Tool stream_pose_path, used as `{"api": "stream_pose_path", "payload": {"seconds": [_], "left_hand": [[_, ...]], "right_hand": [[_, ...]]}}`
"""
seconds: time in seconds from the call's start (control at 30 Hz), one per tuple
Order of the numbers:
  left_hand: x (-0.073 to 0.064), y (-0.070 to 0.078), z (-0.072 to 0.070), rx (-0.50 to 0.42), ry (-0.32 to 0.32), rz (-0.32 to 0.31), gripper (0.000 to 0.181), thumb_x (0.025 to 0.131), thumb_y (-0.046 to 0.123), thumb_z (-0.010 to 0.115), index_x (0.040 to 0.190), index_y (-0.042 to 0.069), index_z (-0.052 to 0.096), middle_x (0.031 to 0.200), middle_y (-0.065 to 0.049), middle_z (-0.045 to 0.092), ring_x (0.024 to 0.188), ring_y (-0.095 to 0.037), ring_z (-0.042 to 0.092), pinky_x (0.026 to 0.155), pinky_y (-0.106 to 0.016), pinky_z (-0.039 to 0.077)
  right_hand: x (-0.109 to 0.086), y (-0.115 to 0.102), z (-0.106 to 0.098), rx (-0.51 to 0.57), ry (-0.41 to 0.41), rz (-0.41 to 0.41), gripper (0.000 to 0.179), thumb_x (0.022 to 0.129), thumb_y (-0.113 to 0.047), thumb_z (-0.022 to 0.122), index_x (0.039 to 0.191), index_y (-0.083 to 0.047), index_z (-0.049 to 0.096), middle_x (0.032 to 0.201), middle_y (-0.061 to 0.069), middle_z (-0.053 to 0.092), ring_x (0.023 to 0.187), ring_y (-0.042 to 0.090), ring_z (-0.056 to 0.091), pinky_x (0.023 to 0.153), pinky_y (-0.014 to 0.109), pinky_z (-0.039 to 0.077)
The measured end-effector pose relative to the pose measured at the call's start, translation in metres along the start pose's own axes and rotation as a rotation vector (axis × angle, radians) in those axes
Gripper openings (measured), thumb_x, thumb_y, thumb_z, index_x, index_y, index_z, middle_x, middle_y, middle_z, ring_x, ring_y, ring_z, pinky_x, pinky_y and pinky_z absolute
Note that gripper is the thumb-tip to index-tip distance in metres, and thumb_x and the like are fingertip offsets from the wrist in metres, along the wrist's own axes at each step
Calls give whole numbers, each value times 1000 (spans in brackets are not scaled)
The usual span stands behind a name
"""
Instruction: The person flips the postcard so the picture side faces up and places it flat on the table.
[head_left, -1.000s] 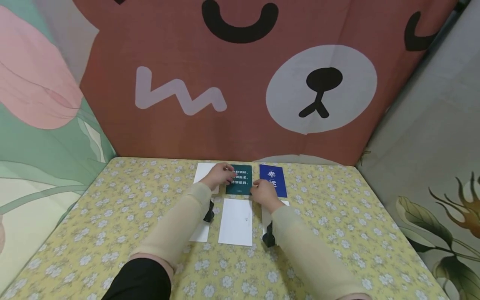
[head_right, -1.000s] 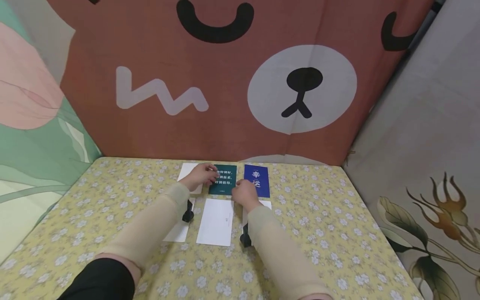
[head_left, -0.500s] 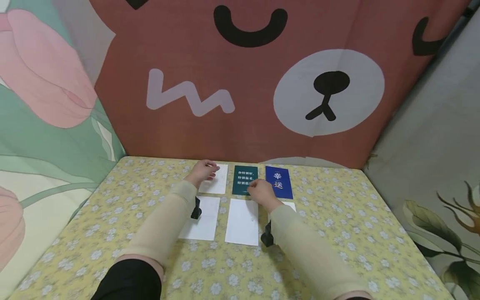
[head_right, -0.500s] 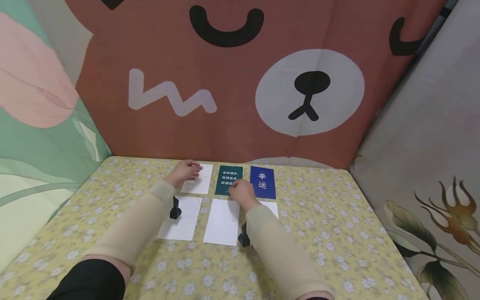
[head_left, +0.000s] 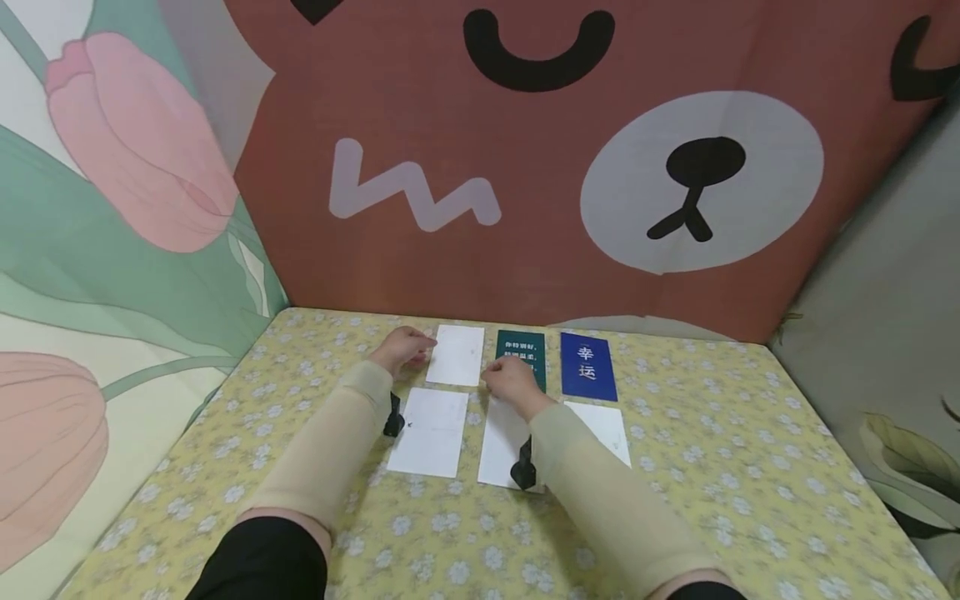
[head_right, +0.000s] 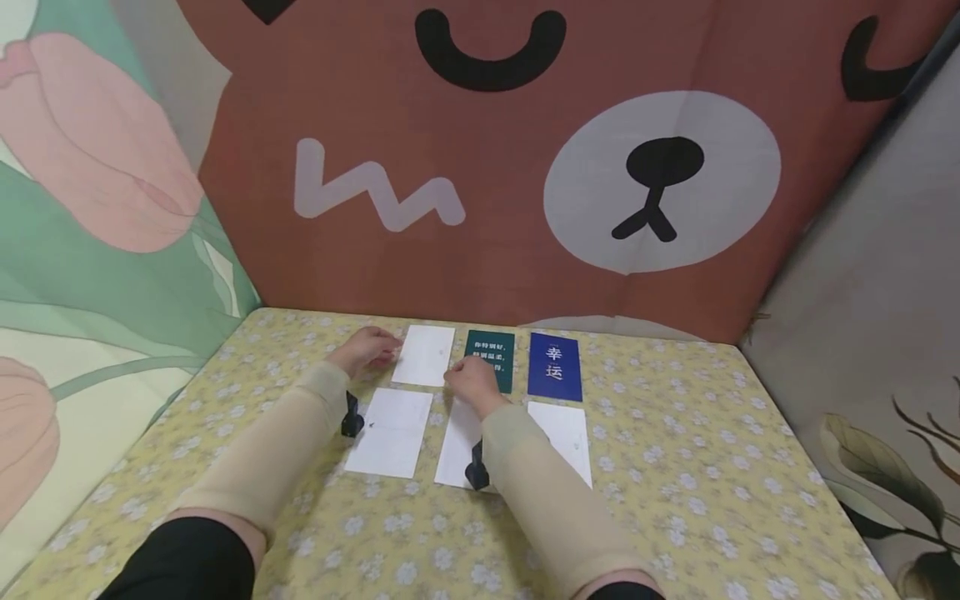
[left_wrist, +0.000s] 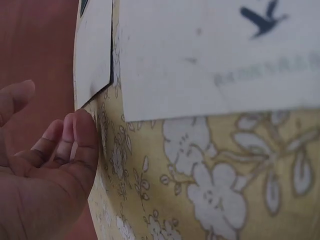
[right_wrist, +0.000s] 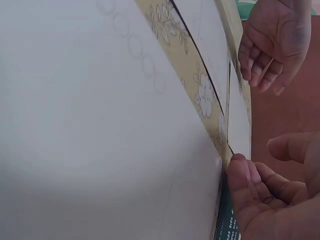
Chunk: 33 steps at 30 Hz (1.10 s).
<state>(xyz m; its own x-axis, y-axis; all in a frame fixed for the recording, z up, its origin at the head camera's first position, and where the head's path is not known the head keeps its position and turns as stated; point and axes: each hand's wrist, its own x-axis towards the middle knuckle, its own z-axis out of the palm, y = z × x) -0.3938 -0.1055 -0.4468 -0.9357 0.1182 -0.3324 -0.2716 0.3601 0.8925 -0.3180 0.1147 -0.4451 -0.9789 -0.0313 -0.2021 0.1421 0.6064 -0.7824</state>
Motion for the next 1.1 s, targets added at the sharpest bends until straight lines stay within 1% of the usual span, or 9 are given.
{"api": "stream_pose_path", "payload": {"seconds": [0.13, 0.3, 0.4, 0.53, 0.6, 0.7, 0.83, 0.93, 1.1], "left_hand": [[0, 4, 2, -4, -39, -22, 43, 103, 17, 63, 137, -7, 51, 128, -18, 54, 116, -29, 58, 98, -40, 52], [0, 8, 4, 26, -65, -55, 42, 103, 16, 63, 138, -5, 52, 129, -17, 53, 116, -27, 56, 98, -40, 51], [2, 11, 6, 68, -50, -82, 45, 103, 16, 64, 141, -5, 52, 132, -18, 55, 111, -27, 57, 96, -39, 52], [5, 16, 10, 140, -8, -107, 56, 101, 14, 66, 148, -8, 44, 132, -22, 57, 108, -29, 60, 95, -39, 53], [5, 20, 12, 158, 11, -117, 57, 99, 11, 66, 147, -10, 44, 130, -24, 59, 107, -31, 62, 95, -40, 54], [4, 24, 15, 185, 35, -127, 52, 98, 9, 66, 142, -11, 49, 119, -22, 62, 100, -30, 63, 92, -39, 56], [3, 24, 16, 204, 60, -134, 48, 97, 7, 67, 138, -12, 53, 107, -17, 60, 90, -25, 60, 87, -37, 57], [2, 21, 16, 214, 64, -130, 47, 96, 7, 66, 137, -12, 53, 106, -16, 58, 90, -24, 58, 86, -36, 56], [-2, 13, 18, 226, 96, -112, 39, 96, 8, 65, 130, -12, 58, 102, -14, 58, 88, -23, 57, 82, -35, 54]], "right_hand": [[1, -1, 0, 14, -3, 14, 22, 102, -17, 60, 109, -1, 74, 91, 7, 70, 83, 20, 64, 75, 35, 53], [1, -2, 0, 28, 6, 39, 23, 103, -16, 60, 111, 1, 73, 95, 9, 70, 87, 21, 67, 79, 37, 56], [3, -2, 1, 19, 12, 52, 22, 103, -17, 61, 106, 0, 75, 91, 7, 70, 85, 20, 66, 79, 36, 56], [7, -5, 1, -17, 12, 81, 26, 102, -18, 62, 86, -1, 75, 77, 4, 67, 74, 17, 60, 73, 34, 50], [8, -9, 1, -30, 13, 98, 28, 101, -19, 63, 81, -2, 73, 74, 3, 67, 71, 17, 59, 71, 33, 49], [9, -15, 1, -48, 4, 119, 27, 99, -20, 64, 83, -2, 75, 76, 5, 70, 72, 17, 61, 73, 33, 50], [9, -20, 3, -61, -16, 136, 26, 99, -20, 65, 84, -1, 75, 74, 6, 70, 67, 16, 59, 72, 32, 48], [12, -18, 6, -42, -17, 154, 27, 99, -19, 65, 80, -2, 73, 69, 5, 67, 62, 15, 54, 68, 30, 45], [13, -14, 11, 16, -14, 172, 23, 98, -18, 66, 84, -2, 73, 72, 5, 66, 66, 16, 56, 69, 30, 46]]}}
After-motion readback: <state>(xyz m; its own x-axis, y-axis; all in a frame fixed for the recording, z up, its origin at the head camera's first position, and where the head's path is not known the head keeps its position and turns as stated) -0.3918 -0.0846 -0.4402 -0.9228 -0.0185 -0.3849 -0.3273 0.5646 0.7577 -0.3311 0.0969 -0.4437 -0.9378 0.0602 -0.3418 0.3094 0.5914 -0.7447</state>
